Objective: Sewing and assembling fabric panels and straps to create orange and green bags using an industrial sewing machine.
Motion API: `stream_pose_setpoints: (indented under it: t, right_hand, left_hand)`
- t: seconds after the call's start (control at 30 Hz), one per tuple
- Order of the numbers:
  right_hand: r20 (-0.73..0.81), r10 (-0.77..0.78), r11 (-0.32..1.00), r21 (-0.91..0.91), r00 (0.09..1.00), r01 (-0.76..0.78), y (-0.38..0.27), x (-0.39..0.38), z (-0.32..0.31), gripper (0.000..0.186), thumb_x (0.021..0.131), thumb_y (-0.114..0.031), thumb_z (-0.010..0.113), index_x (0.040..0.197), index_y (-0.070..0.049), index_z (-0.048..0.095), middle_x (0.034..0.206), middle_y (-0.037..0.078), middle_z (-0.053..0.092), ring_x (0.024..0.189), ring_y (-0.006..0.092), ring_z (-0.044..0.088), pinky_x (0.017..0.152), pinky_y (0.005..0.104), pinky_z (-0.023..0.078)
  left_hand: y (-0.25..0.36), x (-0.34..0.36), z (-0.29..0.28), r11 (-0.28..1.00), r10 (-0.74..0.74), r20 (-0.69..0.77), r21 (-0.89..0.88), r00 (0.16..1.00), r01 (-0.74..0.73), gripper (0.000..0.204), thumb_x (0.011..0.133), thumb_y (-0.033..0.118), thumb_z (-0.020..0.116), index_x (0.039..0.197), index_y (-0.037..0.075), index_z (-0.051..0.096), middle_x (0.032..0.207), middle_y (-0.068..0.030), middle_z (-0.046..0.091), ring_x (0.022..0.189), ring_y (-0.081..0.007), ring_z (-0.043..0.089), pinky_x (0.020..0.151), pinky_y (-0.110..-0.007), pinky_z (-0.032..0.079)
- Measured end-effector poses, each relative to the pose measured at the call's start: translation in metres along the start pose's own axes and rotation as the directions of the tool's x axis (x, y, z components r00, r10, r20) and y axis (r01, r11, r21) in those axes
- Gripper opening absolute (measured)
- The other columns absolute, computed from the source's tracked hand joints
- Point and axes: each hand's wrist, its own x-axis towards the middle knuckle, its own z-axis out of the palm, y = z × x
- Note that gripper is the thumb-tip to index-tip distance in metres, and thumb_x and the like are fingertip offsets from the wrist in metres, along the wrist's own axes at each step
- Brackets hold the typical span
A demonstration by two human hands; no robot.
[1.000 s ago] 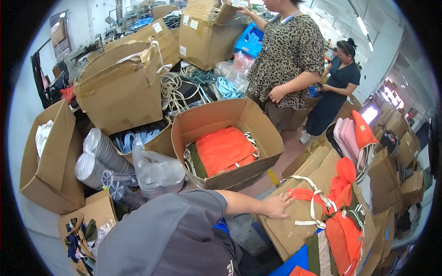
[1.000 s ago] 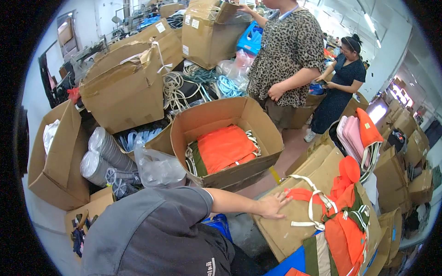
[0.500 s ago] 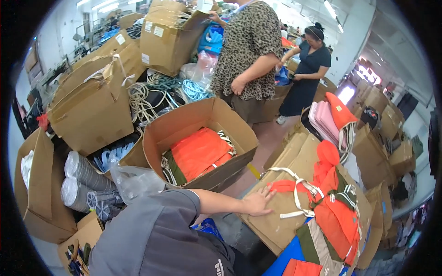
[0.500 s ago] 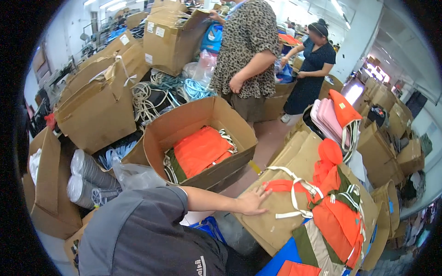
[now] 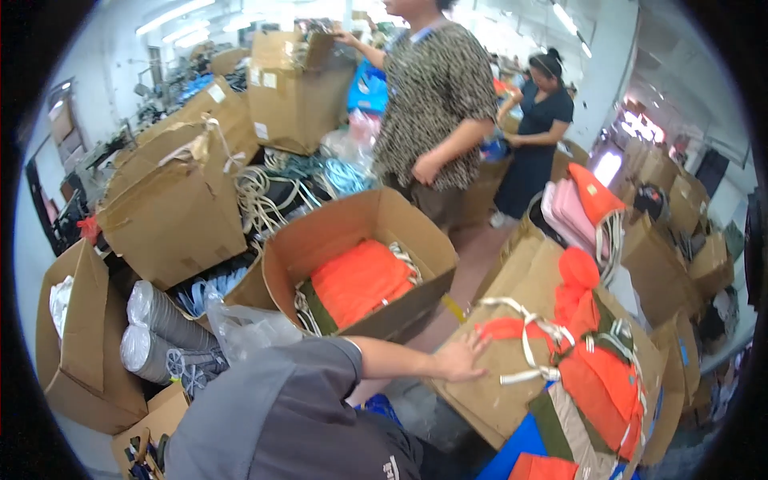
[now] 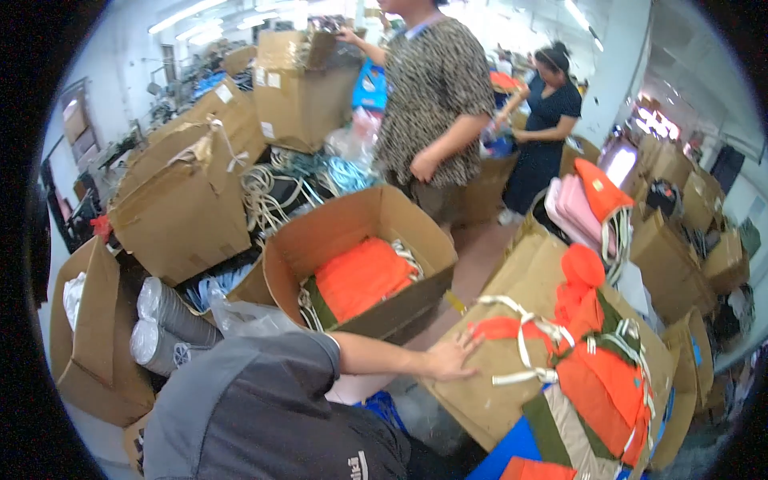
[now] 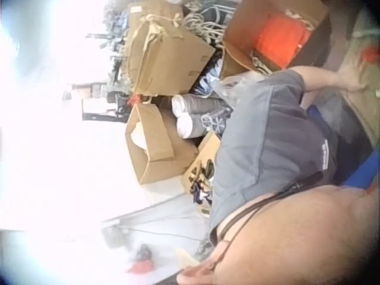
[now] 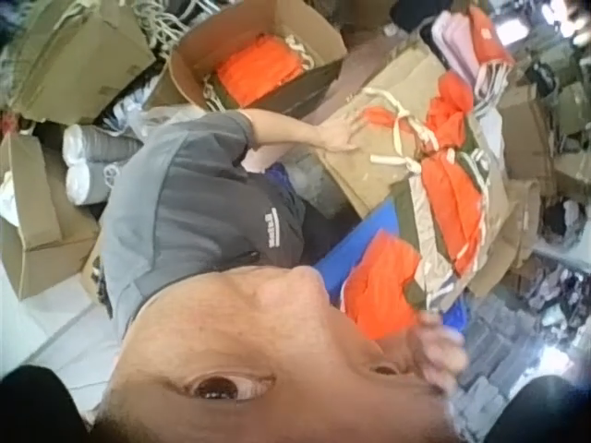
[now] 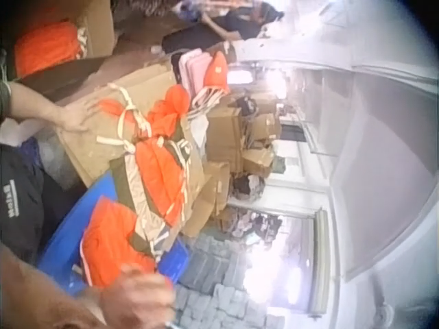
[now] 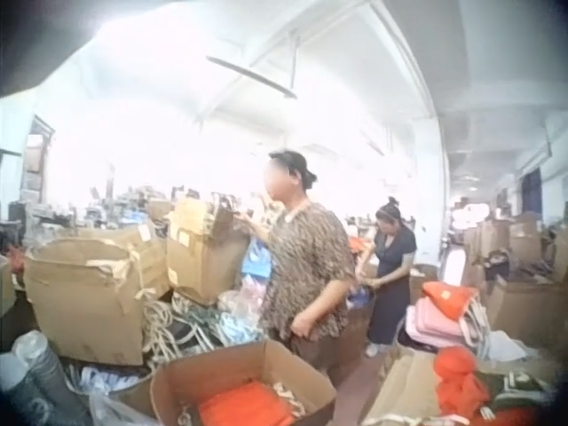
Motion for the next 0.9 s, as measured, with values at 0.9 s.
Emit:
stream_pose_setpoints:
  t: [0.9]
  right_hand:
    - [-0.047,0.051,0.987,-0.15,0.998,-0.058,-0.002,-0.014,-0.032,0.035,0.092,-0.027,0.06,0.114,0.001,0.062,0.112,0.018,0.063,0.097,0.031,0.061,0.086,0.0385,0.051]
  left_hand:
    - [0.011,-0.005,-0.015,0.998,0.06,0.06,-0.039,0.996,-0.058,0.09,0.089,0.055,0.05,0.151,-0.001,0.015,0.153,-0.033,0.016,0.133,-0.0469,0.034,0.109,-0.049,0.035]
